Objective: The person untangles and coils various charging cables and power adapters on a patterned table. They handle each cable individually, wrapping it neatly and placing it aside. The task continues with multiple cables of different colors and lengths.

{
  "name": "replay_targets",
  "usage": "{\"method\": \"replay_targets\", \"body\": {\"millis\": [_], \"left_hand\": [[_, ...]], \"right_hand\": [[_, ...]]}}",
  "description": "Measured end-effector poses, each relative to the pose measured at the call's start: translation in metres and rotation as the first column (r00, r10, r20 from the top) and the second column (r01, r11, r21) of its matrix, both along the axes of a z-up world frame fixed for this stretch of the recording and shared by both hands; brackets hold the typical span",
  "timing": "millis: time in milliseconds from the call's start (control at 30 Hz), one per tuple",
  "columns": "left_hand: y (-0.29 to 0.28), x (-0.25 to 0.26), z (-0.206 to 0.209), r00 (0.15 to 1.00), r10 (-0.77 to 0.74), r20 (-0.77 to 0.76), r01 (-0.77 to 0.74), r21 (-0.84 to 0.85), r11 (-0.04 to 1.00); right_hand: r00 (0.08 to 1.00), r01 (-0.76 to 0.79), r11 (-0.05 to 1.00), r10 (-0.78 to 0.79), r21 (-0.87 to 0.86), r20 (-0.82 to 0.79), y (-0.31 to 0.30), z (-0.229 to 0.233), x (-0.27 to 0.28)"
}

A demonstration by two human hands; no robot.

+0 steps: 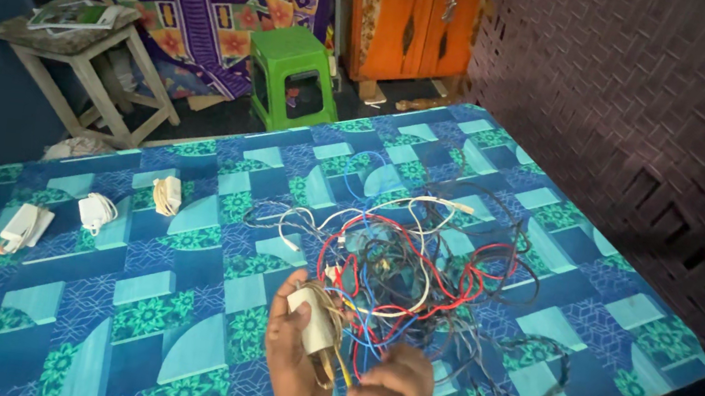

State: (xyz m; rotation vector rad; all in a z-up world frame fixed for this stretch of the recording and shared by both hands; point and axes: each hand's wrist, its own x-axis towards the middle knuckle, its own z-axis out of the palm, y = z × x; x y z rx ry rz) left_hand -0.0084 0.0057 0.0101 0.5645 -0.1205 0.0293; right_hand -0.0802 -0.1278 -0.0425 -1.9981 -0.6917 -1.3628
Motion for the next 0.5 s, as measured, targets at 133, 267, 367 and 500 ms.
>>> {"method": "replay_targets", "body": {"millis": [133, 267, 367, 500], "left_hand": [[0.003, 0.016, -0.011, 0.996, 0.049, -0.069, -0.046, 0.052, 0.998], [0.007, 0.043, -0.024, 0.978, 0.201, -0.062, -0.185, 0.201, 0.962], [0.018, 0.072, -0.031, 0.956, 0.291, -0.024, -0.266, 0.344, 0.901], [0.031, 0.105, -0.041, 0.965, 0.260, -0.043, -0.212, 0.463, 0.861]], "right_hand": [[0.990, -0.064, 0.996, 0.056, 0.062, 0.130, 0.002, -0.023, 0.019], [0.954, -0.148, 0.981, 0.175, 0.126, -0.242, 0.008, -0.017, 0.033], [0.665, -0.266, 0.865, 0.484, 0.424, -0.569, 0.015, 0.000, 0.050], [0.497, -0.124, 0.820, 0.538, 0.558, -0.681, 0.036, 0.021, 0.092]]}}
